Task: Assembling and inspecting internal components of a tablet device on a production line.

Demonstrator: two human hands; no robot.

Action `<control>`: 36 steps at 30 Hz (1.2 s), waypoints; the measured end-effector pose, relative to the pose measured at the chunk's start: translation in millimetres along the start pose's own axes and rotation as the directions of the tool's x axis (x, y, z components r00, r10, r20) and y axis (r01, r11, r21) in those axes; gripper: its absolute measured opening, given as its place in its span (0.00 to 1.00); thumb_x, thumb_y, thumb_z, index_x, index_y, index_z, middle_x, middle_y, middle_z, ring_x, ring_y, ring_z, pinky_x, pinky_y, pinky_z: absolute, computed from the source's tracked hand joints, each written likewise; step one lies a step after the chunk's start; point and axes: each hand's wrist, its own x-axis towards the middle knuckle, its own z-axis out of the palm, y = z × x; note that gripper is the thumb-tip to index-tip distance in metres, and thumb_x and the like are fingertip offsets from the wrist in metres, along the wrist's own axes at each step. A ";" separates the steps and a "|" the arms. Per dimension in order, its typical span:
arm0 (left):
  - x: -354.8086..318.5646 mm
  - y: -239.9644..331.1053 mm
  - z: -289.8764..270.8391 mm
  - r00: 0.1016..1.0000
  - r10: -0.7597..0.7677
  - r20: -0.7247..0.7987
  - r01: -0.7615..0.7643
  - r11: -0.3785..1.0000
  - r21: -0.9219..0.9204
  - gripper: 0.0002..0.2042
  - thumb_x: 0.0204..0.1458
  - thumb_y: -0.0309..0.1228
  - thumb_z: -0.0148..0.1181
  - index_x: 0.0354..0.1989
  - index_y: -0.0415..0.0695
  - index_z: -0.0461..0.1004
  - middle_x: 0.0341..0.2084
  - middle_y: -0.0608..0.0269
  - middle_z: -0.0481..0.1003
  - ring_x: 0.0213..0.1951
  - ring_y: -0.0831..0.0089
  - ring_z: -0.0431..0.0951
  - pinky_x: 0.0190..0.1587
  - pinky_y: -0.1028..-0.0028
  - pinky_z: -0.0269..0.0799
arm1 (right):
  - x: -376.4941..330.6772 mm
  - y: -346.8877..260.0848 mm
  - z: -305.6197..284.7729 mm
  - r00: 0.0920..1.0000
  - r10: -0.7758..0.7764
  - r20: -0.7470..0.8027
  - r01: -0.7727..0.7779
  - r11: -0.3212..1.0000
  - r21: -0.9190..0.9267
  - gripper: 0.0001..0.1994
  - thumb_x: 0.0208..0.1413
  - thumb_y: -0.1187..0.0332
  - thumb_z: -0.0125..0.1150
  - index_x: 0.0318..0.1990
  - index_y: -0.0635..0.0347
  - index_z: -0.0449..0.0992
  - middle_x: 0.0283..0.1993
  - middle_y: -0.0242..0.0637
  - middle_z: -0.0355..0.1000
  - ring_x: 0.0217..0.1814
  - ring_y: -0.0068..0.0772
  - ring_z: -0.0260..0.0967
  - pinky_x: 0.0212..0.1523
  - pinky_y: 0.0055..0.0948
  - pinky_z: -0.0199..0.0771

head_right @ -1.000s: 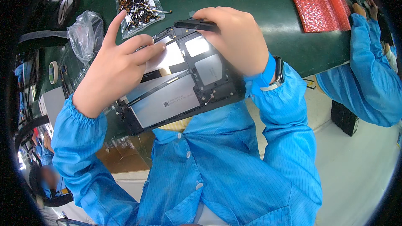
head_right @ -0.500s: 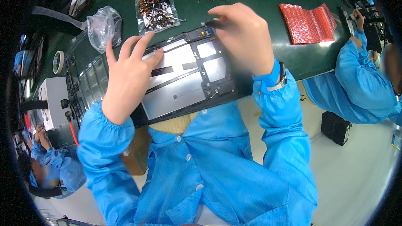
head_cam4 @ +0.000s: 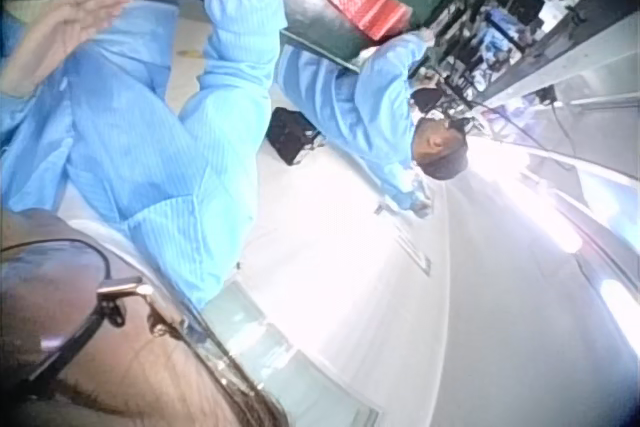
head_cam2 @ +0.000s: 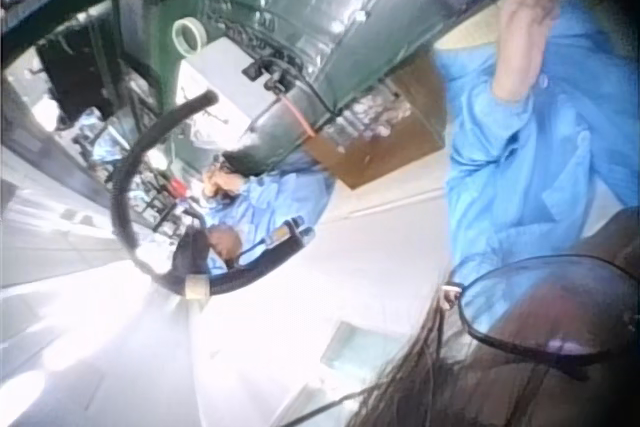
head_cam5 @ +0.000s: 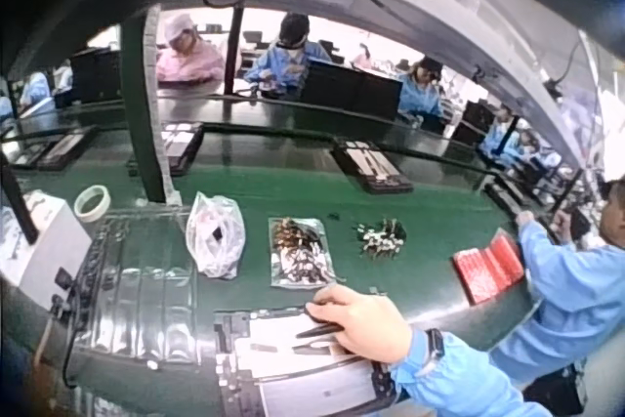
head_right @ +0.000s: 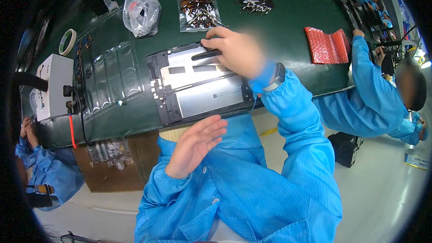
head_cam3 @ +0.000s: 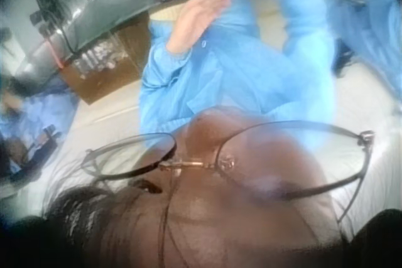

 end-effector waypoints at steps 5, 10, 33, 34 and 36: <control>-0.2 -18.7 -0.3 0.999 -0.002 -0.032 -0.011 0.914 -0.406 0.24 0.50 0.26 0.42 0.58 0.35 0.56 0.58 0.50 0.57 0.60 0.62 0.57 0.59 0.67 0.54 | -3.1 -1.3 -4.7 0.998 -0.065 0.006 0.066 0.997 -0.035 0.22 0.33 0.78 0.56 0.42 0.52 0.75 0.45 0.31 0.69 0.39 0.38 0.70 0.36 0.30 0.72; -2.3 -36.8 0.4 0.981 0.018 -0.194 -0.100 0.900 -0.424 0.23 0.51 0.26 0.43 0.57 0.34 0.55 0.57 0.50 0.60 0.60 0.58 0.56 0.60 0.63 0.54 | -20.8 -20.8 -11.5 0.993 -0.042 0.113 0.043 0.999 -0.005 0.18 0.37 0.75 0.59 0.41 0.52 0.77 0.44 0.31 0.71 0.40 0.37 0.71 0.40 0.30 0.71; 29.3 11.8 104.4 0.329 0.851 0.410 -0.175 -0.372 0.912 0.24 0.34 0.28 0.62 0.47 0.57 0.73 0.50 0.57 0.65 0.50 0.53 0.64 0.49 0.49 0.59 | -33.6 37.9 -134.2 0.742 0.255 -0.620 0.050 0.901 0.431 0.17 0.49 0.81 0.46 0.48 0.64 0.70 0.50 0.44 0.69 0.52 0.35 0.66 0.52 0.26 0.64; 24.8 8.7 102.6 0.359 0.851 0.383 -0.047 -0.393 0.918 0.22 0.37 0.30 0.62 0.46 0.60 0.73 0.49 0.61 0.67 0.50 0.55 0.64 0.51 0.46 0.55 | -45.8 65.4 -143.4 0.749 0.262 -0.609 0.048 0.895 0.444 0.17 0.49 0.81 0.46 0.48 0.64 0.70 0.50 0.44 0.69 0.52 0.36 0.66 0.52 0.26 0.64; 18.5 2.9 99.6 0.390 0.857 0.338 0.104 -0.406 0.908 0.19 0.40 0.32 0.62 0.44 0.63 0.74 0.48 0.65 0.68 0.49 0.58 0.65 0.53 0.44 0.52 | -74.3 125.3 -168.2 0.763 0.269 -0.588 0.059 0.877 0.477 0.17 0.48 0.81 0.47 0.48 0.64 0.70 0.50 0.44 0.69 0.52 0.36 0.66 0.53 0.26 0.64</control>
